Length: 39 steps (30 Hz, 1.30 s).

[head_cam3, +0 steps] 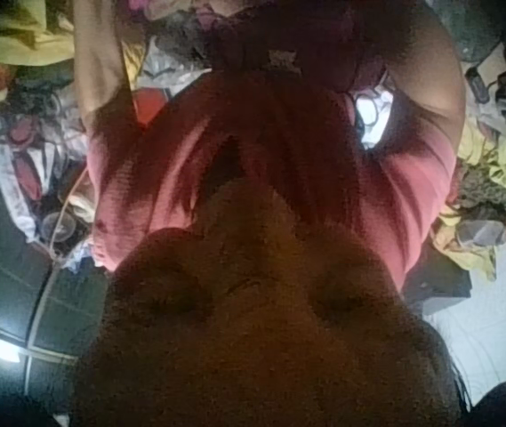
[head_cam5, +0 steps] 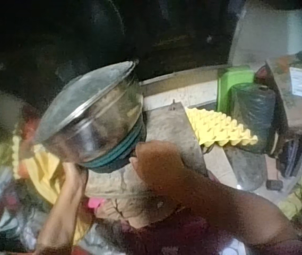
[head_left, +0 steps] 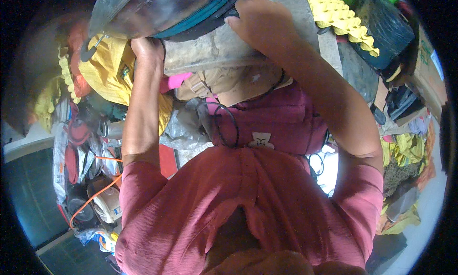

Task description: The person works on a small black electronic device, repeatedly inserting and removing a black cable connector from a port on the device. They also handle a metal pot and a blue circular object resting on a wooden block.

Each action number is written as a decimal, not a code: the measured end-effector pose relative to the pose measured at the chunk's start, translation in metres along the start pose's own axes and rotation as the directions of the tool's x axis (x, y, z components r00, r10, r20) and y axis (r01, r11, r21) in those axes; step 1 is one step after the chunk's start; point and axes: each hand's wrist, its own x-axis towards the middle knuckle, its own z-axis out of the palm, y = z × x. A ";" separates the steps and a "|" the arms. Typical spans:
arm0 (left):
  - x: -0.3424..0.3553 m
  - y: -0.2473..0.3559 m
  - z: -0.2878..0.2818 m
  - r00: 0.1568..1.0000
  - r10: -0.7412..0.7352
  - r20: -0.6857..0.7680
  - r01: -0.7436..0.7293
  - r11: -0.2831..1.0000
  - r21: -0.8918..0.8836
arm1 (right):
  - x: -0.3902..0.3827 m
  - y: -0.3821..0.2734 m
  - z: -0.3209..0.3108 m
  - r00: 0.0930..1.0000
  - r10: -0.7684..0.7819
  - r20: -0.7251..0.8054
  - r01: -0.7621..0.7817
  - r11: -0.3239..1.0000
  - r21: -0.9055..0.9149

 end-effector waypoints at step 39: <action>-0.002 0.001 0.004 1.000 -0.025 0.004 0.025 0.999 -0.023 | -0.007 0.005 -0.016 0.995 -0.004 0.100 0.003 1.000 0.006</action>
